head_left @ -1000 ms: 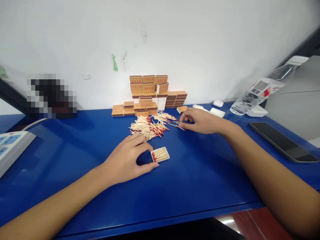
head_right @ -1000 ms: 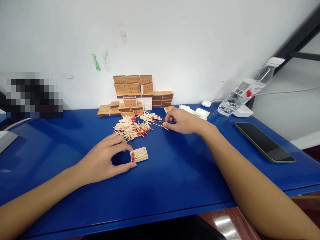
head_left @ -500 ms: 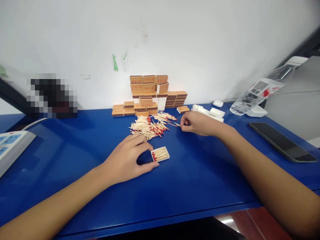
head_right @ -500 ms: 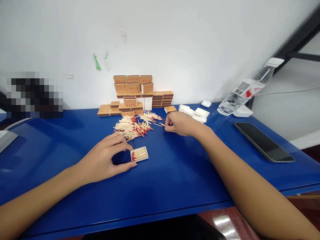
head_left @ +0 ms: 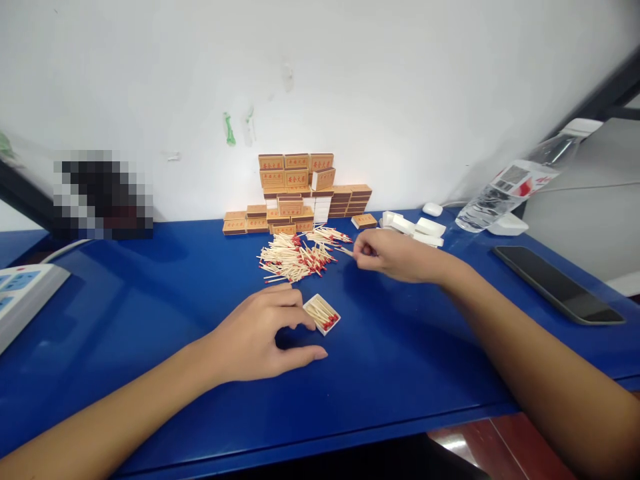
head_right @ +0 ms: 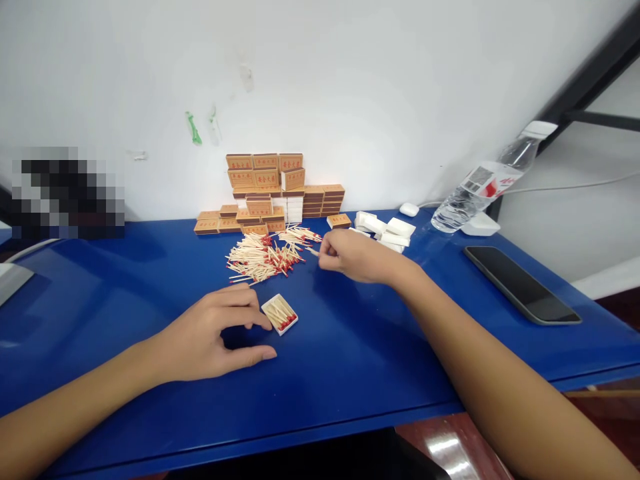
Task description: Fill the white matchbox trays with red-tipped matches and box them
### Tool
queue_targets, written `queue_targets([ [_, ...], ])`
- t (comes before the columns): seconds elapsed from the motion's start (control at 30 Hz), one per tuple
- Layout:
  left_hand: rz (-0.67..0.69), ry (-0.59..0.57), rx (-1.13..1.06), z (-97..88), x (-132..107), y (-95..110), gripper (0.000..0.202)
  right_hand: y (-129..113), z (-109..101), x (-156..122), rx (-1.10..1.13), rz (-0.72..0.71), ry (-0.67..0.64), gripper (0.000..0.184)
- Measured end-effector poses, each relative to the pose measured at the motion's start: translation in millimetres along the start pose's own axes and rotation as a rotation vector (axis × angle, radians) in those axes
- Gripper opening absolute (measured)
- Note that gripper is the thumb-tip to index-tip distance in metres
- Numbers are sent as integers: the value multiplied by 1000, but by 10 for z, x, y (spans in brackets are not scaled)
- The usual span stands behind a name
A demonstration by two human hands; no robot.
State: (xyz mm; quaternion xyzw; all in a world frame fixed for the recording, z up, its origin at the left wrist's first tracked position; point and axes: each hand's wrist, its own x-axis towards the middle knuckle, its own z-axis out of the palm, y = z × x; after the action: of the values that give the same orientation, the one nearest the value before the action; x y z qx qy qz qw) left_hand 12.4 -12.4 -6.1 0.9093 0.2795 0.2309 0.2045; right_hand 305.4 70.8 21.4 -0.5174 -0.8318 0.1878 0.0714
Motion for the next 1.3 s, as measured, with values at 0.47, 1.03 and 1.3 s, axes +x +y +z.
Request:
queue_targets([
  [0.47, 34, -71, -7, 18, 20, 111, 12, -879, 275, -414, -134, -154, -56, 15],
  [1.03, -43, 294, 209, -41, -7, -51, 11, -730, 182, -395, -48, -181, 73, 12],
  [1.3, -101, 156, 205, -13, 2, -65, 18, -765, 182, -430, 7, -245, -24, 14],
])
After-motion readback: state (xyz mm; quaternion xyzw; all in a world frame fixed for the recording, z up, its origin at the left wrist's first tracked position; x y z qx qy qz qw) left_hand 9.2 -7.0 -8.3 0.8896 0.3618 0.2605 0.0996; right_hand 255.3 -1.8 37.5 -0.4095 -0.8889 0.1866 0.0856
